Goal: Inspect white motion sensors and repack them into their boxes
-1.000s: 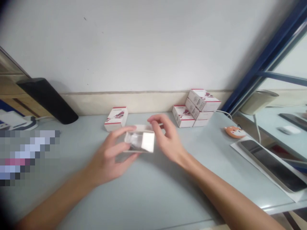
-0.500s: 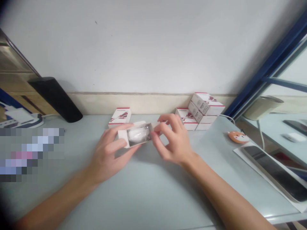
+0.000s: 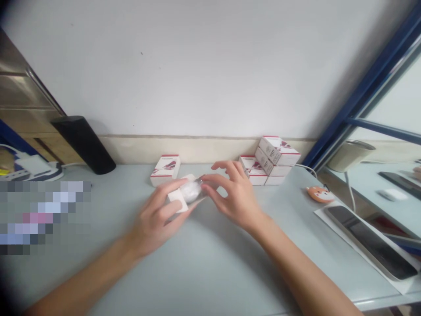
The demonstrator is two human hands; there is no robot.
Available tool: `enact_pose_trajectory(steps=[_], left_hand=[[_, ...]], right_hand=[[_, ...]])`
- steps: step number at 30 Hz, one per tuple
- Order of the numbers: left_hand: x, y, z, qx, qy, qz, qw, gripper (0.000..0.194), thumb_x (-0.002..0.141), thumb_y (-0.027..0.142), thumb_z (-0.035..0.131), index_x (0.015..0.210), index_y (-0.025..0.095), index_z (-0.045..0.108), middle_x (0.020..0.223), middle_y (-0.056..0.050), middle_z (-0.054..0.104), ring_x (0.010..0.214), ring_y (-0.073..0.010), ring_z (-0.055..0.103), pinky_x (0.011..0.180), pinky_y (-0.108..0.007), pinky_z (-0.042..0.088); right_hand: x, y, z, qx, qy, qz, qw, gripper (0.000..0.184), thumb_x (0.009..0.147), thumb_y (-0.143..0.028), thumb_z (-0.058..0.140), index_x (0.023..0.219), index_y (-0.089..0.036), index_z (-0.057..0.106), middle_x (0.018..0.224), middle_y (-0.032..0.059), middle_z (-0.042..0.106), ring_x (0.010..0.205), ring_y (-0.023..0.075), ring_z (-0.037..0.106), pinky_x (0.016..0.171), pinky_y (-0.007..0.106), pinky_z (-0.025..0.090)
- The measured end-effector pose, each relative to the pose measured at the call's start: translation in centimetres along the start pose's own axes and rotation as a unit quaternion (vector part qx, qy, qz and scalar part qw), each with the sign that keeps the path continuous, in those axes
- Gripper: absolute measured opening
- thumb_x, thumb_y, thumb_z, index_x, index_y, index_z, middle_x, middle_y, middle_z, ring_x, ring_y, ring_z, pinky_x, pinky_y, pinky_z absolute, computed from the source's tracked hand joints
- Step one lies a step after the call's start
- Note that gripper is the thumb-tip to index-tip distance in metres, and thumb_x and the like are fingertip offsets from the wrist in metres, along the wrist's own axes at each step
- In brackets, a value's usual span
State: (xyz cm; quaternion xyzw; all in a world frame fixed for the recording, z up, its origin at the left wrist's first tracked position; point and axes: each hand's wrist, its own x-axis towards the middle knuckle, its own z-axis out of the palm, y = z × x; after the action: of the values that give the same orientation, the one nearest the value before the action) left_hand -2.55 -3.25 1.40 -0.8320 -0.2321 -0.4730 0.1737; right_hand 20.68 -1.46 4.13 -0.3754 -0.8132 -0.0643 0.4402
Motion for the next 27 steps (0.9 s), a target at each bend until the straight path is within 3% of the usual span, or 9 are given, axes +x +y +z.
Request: enact_pose_trajectory(steps=[4,6,11,13,17,19,21,25,27], left_hand=[[0.1,0.2,-0.3,-0.017,-0.025,0.033,0.999,0.040,0.087,0.000,0.072,0.114,0.024,0.053,0.145,-0.017,0.061,0.136,-0.0291,0.062,0.103,-0.045,0.061],[0.0,-0.1,-0.3,-0.029,-0.043,0.006,0.999,0.038,0.090,0.002,0.069,0.117,0.024,0.054,0.145,-0.018,0.062,0.133,-0.0278,0.064,0.101,-0.043,0.062],[-1.0,-2.1,0.9,-0.023,-0.094,-0.117,0.988,0.057,0.091,0.019,0.077,0.141,0.030,0.049,0.141,-0.013,0.064,0.131,-0.0291,0.065,0.111,-0.055,0.054],[-1.8,-2.6,1.8,-0.070,-0.082,-0.176,0.978,0.069,0.094,0.019,0.073,0.152,0.036,0.040,0.147,-0.012,0.061,0.134,-0.0270,0.063,0.112,-0.051,0.053],[-2.3,-1.6,3.2,-0.165,-0.085,-0.370,0.910,0.093,0.089,0.038,0.081,0.164,0.040,0.026,0.163,-0.014,0.047,0.148,-0.0333,0.051,0.116,-0.050,0.049],[-1.8,-0.5,3.1,-0.229,-0.094,-0.413,0.877,0.102,0.088,0.038,0.080,0.168,0.038,0.016,0.162,-0.015,0.048,0.144,-0.0329,0.056,0.114,-0.050,0.052],[-1.0,0.4,2.5,-0.280,-0.107,-0.418,0.858,0.104,0.089,0.039,0.078,0.170,0.033,0.012,0.161,-0.016,0.050,0.140,-0.0327,0.059,0.113,-0.049,0.053],[0.6,0.3,0.9,-0.318,-0.154,-0.414,0.839,0.084,0.094,0.049,0.069,0.166,0.025,0.032,0.160,-0.015,0.053,0.151,-0.0364,0.046,0.122,-0.049,0.043],[1.3,-0.6,0.6,-0.331,-0.163,-0.428,0.825,0.082,0.094,0.054,0.067,0.164,0.022,0.038,0.160,-0.014,0.054,0.150,-0.0374,0.047,0.123,-0.048,0.042]], right_hand=[[0.0,0.0,0.1,0.026,-0.022,0.017,0.999,0.007,0.097,-0.031,0.073,0.102,-0.029,0.078,0.119,0.0082,0.067,0.106,0.0272,0.058,0.090,0.047,0.055],[-0.1,0.2,0.4,0.023,-0.017,0.015,0.999,0.007,0.098,-0.030,0.071,0.101,-0.029,0.077,0.114,0.0079,0.068,0.102,0.0259,0.059,0.086,0.045,0.055],[-0.1,1.2,1.0,0.060,-0.004,0.059,0.996,0.005,0.098,-0.027,0.068,0.098,-0.024,0.072,0.106,0.0074,0.067,0.098,0.0231,0.061,0.086,0.041,0.052],[0.1,1.6,0.7,0.094,0.010,0.076,0.993,0.006,0.099,-0.026,0.066,0.096,-0.023,0.070,0.104,0.0072,0.066,0.099,0.0228,0.062,0.090,0.042,0.051],[0.9,1.6,-0.5,0.216,0.064,0.103,0.969,0.011,0.101,-0.031,0.062,0.096,-0.022,0.064,0.104,0.0063,0.067,0.100,0.0210,0.064,0.091,0.037,0.052],[1.2,1.7,-0.8,0.296,0.122,0.172,0.932,0.015,0.102,-0.038,0.060,0.098,-0.023,0.061,0.101,0.0041,0.067,0.091,0.0184,0.064,0.081,0.032,0.053],[1.4,2.5,-0.7,0.355,0.197,0.279,0.870,0.021,0.101,-0.045,0.058,0.096,-0.024,0.058,0.092,0.0006,0.064,0.080,0.0157,0.061,0.070,0.028,0.052],[1.5,5.6,-0.1,0.417,0.304,0.466,0.719,0.024,0.091,-0.047,0.062,0.087,-0.025,0.055,0.080,-0.0021,0.058,0.070,0.0154,0.059,0.058,0.027,0.053],[1.6,7.1,-0.1,0.423,0.321,0.493,0.689,0.025,0.089,-0.047,0.061,0.082,-0.025,0.051,0.075,-0.0027,0.055,0.064,0.0153,0.057,0.052,0.027,0.052]])
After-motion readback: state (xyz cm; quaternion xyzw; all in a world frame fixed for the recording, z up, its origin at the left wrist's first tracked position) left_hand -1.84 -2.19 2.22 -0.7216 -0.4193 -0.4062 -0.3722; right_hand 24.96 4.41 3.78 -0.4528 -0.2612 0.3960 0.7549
